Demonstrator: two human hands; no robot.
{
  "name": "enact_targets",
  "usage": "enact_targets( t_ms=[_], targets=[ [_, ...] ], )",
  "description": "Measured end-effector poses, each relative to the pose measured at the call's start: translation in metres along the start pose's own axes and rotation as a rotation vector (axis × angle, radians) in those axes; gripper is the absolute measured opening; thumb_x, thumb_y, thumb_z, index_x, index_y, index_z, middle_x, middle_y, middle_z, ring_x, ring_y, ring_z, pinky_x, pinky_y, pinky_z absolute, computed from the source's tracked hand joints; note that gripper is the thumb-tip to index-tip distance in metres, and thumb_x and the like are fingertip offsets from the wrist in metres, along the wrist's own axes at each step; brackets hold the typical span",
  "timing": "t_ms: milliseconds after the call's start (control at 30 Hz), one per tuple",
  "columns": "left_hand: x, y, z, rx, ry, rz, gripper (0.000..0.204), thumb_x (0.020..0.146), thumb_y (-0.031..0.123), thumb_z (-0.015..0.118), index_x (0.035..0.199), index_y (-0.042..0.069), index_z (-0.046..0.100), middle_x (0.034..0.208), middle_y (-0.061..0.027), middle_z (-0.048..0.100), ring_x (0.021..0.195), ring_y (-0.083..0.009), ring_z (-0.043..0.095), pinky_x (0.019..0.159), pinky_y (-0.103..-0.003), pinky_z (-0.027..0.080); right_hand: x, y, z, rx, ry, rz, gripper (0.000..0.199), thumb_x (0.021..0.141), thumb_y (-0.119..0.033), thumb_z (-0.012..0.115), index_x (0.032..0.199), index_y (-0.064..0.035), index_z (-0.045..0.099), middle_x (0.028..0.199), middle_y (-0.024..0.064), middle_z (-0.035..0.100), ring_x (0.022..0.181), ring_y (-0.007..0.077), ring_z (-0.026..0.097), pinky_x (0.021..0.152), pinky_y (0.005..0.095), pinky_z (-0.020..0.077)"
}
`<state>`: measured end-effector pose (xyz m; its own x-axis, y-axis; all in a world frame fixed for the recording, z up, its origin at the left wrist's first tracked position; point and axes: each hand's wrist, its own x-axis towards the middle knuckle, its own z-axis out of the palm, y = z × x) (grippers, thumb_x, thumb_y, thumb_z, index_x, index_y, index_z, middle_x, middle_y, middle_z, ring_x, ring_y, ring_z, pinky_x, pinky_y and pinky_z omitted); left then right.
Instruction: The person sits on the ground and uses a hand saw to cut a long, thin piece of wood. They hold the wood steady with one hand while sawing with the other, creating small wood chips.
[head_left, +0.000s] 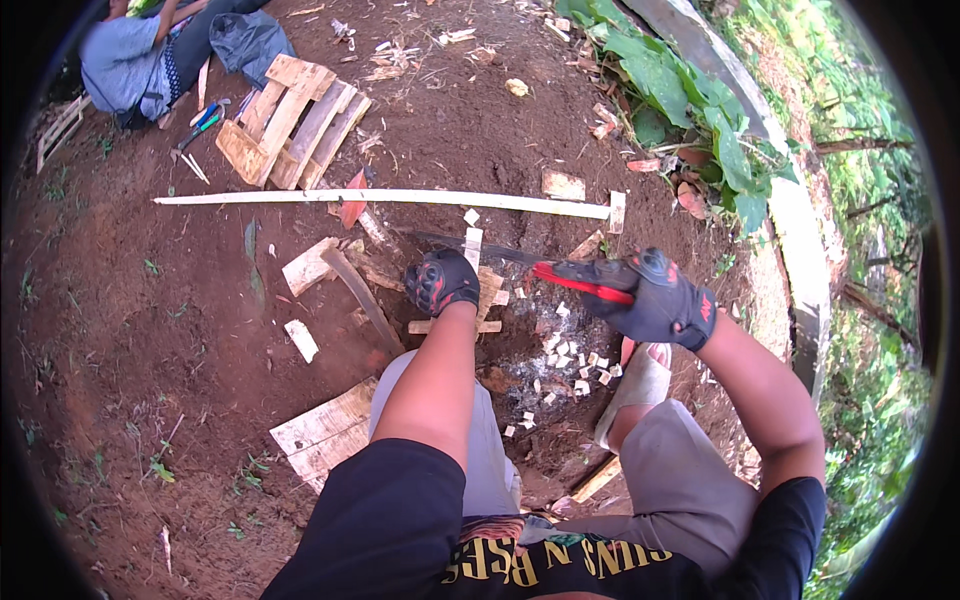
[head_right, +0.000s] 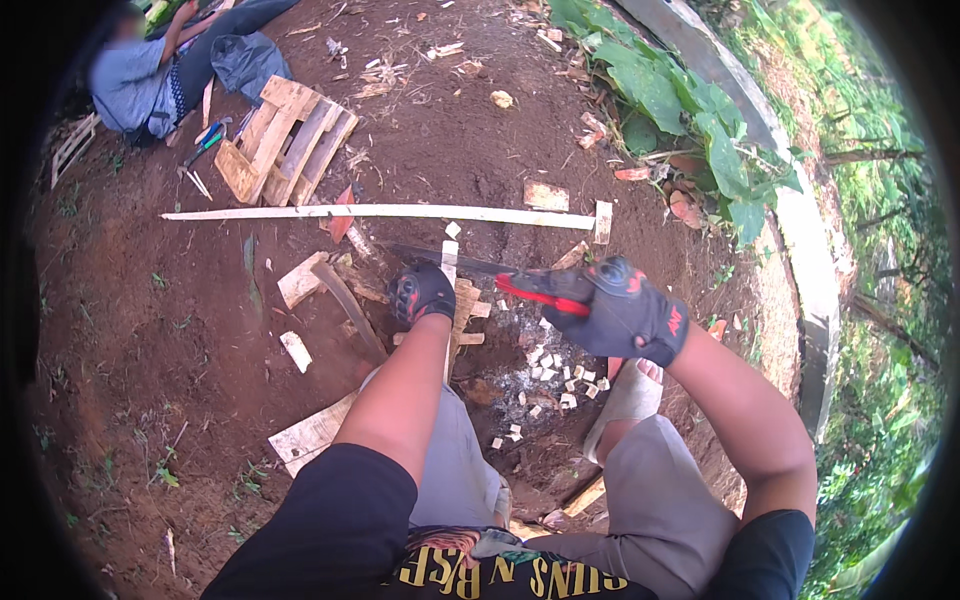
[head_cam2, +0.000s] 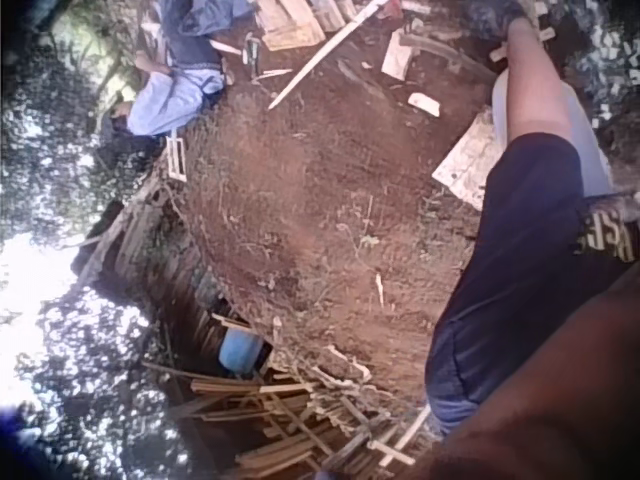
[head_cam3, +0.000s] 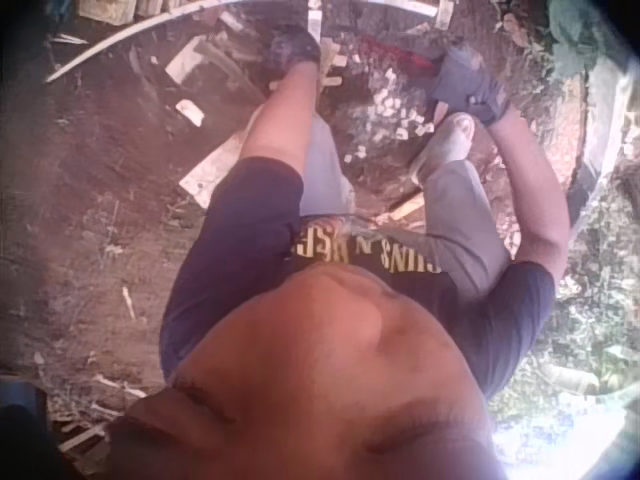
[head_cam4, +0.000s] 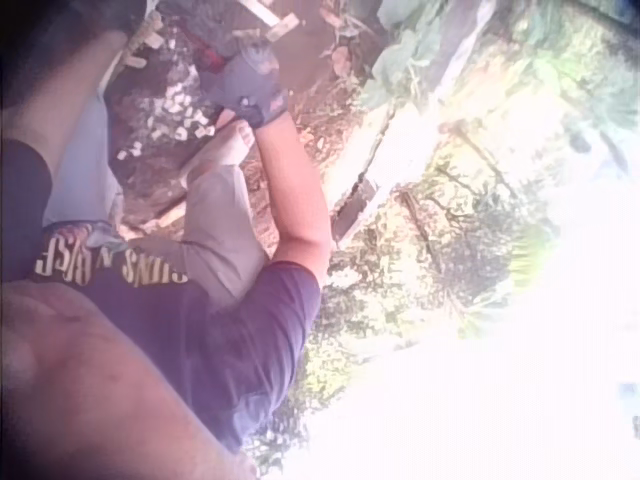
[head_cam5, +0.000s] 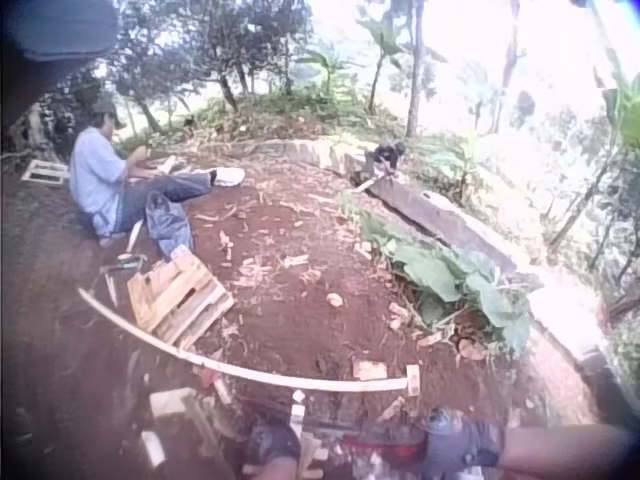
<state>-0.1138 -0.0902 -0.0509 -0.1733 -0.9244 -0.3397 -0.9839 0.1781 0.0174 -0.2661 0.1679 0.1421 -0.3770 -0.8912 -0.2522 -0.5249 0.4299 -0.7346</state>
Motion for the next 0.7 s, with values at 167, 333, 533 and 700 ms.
enact_targets(
  t_ms=[167, 333, 533, 700],
  targets=[
    [0.000, -0.009, 0.007, -0.028, 0.212, 0.122, 0.040, 0.097, 0.035, 0.053, 0.098, 0.009, 0.084, 0.108, -0.0190, 0.079, 0.119, -0.0398, 0.067, 0.117, -0.053, 0.042, -0.056, -0.020, -0.024, -0.101, 0.043, 0.086, 0.048, 0.092, -0.021, 0.079, 0.139, -0.0241, 0.070, 0.095, 0.0082, 0.077, 0.074, 0.0300, 0.072, 0.071, 0.0418, 0.0565],
    [-0.008, 0.006, -0.017, 0.074, -0.056, 0.195, 0.041, 0.097, 0.036, 0.053, 0.102, 0.009, 0.083, 0.106, -0.0189, 0.079, 0.120, -0.0401, 0.066, 0.123, -0.051, 0.035, 0.008, -0.016, 0.032, -0.075, -0.079, 0.088, 0.049, 0.094, -0.024, 0.073, 0.143, -0.0237, 0.067, 0.088, 0.0113, 0.074, 0.072, 0.0313, 0.070, 0.071, 0.0425, 0.0563],
    [-0.002, -0.015, 0.012, 0.004, 0.043, 0.106, 0.040, 0.097, 0.036, 0.054, 0.102, 0.009, 0.084, 0.120, -0.0196, 0.076, 0.130, -0.0408, 0.060, 0.124, -0.052, 0.034, 0.003, -0.006, -0.001, 0.041, -0.070, 0.051, 0.047, 0.094, -0.023, 0.076, 0.141, -0.0231, 0.069, 0.103, 0.0096, 0.078, 0.078, 0.0301, 0.071, 0.072, 0.0412, 0.0556],
    [-0.010, 0.000, -0.004, -0.025, 0.185, 0.101, 0.042, 0.098, 0.037, 0.054, 0.100, 0.008, 0.083, 0.117, -0.0195, 0.077, 0.130, -0.0408, 0.060, 0.123, -0.052, 0.036, -0.038, -0.018, -0.026, -0.072, -0.029, 0.058, 0.048, 0.093, -0.020, 0.077, 0.140, -0.0219, 0.070, 0.109, 0.0080, 0.079, 0.078, 0.0301, 0.071, 0.072, 0.0408, 0.0553]
  ],
)
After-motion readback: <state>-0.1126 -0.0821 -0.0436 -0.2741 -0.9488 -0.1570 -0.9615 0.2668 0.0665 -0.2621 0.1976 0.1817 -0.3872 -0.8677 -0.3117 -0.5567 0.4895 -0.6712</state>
